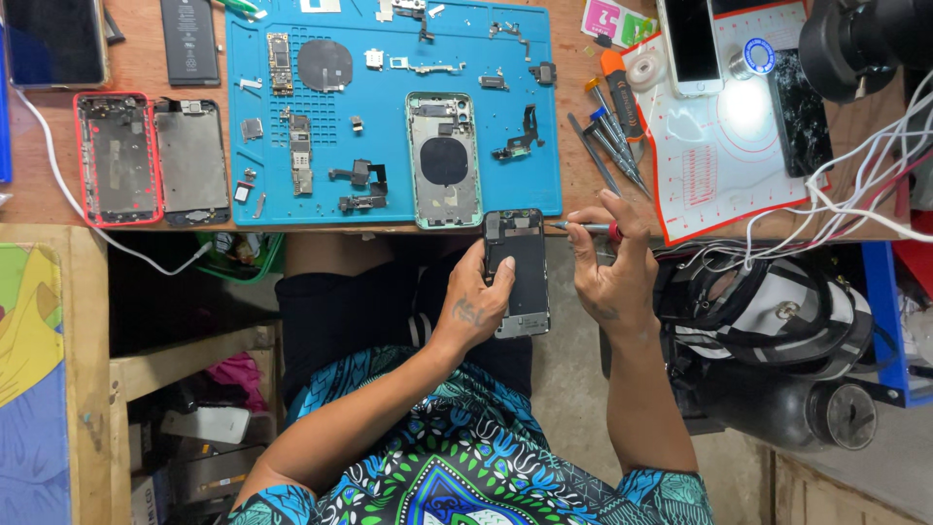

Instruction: The person disassembles a red smartphone using tweezers and a screwdriver, removing internal components and placing them on a blue mat. They then work on a second black smartphone, using a screwdriver to remove screws and detach parts. The workspace contains multiple disassembled phones, tools, and spare parts.

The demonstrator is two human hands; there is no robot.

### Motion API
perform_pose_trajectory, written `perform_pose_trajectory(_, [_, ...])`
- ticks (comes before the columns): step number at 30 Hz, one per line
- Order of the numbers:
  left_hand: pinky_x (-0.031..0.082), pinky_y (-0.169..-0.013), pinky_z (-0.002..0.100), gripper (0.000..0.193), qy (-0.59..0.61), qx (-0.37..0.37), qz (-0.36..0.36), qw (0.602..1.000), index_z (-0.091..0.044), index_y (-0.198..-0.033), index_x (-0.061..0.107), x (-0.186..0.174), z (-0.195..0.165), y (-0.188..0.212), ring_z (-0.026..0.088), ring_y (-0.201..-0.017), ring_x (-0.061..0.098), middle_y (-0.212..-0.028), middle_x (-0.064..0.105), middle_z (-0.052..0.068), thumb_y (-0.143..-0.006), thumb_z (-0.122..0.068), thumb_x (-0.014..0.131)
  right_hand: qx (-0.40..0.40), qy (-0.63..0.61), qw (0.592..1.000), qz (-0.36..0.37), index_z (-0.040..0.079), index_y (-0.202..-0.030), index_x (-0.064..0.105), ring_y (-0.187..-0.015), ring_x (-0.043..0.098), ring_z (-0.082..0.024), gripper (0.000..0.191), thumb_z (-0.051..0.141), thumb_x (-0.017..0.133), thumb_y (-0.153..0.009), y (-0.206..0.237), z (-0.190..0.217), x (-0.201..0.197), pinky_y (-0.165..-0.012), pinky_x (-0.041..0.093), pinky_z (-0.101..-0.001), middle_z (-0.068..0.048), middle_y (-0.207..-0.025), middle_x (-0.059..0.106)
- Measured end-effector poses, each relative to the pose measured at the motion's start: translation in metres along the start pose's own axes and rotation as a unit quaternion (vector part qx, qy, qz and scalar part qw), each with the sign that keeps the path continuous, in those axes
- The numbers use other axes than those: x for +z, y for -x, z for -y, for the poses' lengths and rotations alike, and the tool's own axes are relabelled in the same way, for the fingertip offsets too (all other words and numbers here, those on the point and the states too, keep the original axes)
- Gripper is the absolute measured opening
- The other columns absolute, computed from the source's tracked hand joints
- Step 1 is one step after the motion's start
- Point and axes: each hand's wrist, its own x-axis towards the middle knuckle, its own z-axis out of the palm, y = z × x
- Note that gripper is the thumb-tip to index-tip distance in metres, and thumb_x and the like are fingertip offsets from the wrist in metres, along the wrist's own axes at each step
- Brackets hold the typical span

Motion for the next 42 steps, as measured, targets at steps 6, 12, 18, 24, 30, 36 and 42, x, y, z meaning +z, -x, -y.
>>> perform_pose_trajectory(6, [0.052,-0.062,0.030,0.024,0.000,-0.045,0.003,0.999,-0.001,-0.113,0.067,0.001,0.002,-0.005,0.011,-0.065,0.060,-0.079,0.068,0.005,-0.097,-0.017,0.058,-0.012,-0.013,1.000,0.002,0.006,-0.144,0.041,-0.098,0.071,-0.018,0.049,0.004,0.071,-0.106,-0.003,-0.005,0.003,-0.087,0.054,-0.0306,-0.009,-0.106,0.073])
perform_pose_trajectory(12, [0.055,-0.068,0.029,0.024,0.011,-0.028,0.010,0.999,0.000,-0.114,0.065,0.000,0.002,-0.007,0.011,-0.073,0.065,-0.086,0.070,0.005,-0.098,-0.017,0.058,-0.013,0.005,1.000,0.000,0.005,-0.142,0.042,-0.095,0.071,-0.018,0.049,0.003,0.073,-0.104,-0.004,-0.007,0.004,-0.083,0.052,-0.0300,-0.008,-0.103,0.074])
perform_pose_trajectory(18, [0.054,-0.068,0.029,0.024,0.011,-0.007,0.007,1.000,0.000,-0.115,0.065,0.000,0.002,-0.005,0.010,-0.074,0.064,-0.087,0.070,0.005,-0.098,-0.016,0.058,-0.014,0.013,1.000,-0.003,0.004,-0.140,0.042,-0.092,0.072,-0.021,0.049,0.002,0.072,-0.102,-0.005,-0.003,0.003,-0.081,0.052,-0.0321,-0.011,-0.100,0.074])
perform_pose_trajectory(24, [0.053,-0.065,0.028,0.023,0.016,-0.011,0.005,1.000,0.000,-0.114,0.065,0.003,0.001,-0.004,0.009,-0.069,0.062,-0.083,0.069,0.003,-0.098,-0.016,0.058,-0.011,0.000,1.000,-0.011,0.004,-0.142,0.041,-0.093,0.073,-0.020,0.049,0.004,0.073,-0.104,-0.008,0.001,0.002,-0.085,0.058,-0.0324,-0.011,-0.101,0.073])
perform_pose_trajectory(30, [0.050,-0.059,0.028,0.023,0.013,-0.020,0.006,1.000,0.000,-0.113,0.066,0.003,0.001,-0.003,0.008,-0.063,0.057,-0.076,0.064,0.002,-0.098,-0.016,0.058,0.006,0.038,0.999,-0.027,0.005,-0.138,0.048,-0.084,0.073,-0.020,0.048,0.009,0.079,-0.100,-0.012,0.008,0.004,-0.075,0.060,-0.0310,-0.011,-0.096,0.073])
perform_pose_trajectory(36, [0.048,-0.056,0.028,0.024,0.012,-0.048,0.008,0.999,-0.001,-0.112,0.066,0.001,0.000,-0.004,0.008,-0.059,0.056,-0.072,0.063,0.002,-0.097,-0.018,0.058,0.031,0.052,0.998,-0.017,0.008,-0.136,0.050,-0.084,0.073,-0.020,0.051,0.011,0.083,-0.097,-0.014,0.011,0.002,-0.075,0.059,-0.0315,-0.010,-0.093,0.072])
perform_pose_trajectory(42, [0.050,-0.059,0.026,0.024,0.022,-0.039,0.012,0.999,-0.002,-0.113,0.066,0.000,-0.001,-0.003,0.007,-0.064,0.057,-0.076,0.064,0.000,-0.098,-0.019,0.058,0.009,0.034,0.999,0.035,0.007,-0.132,0.050,-0.096,0.076,-0.021,0.044,0.006,0.078,-0.099,-0.017,0.020,-0.009,-0.083,0.057,-0.0334,-0.010,-0.104,0.075])
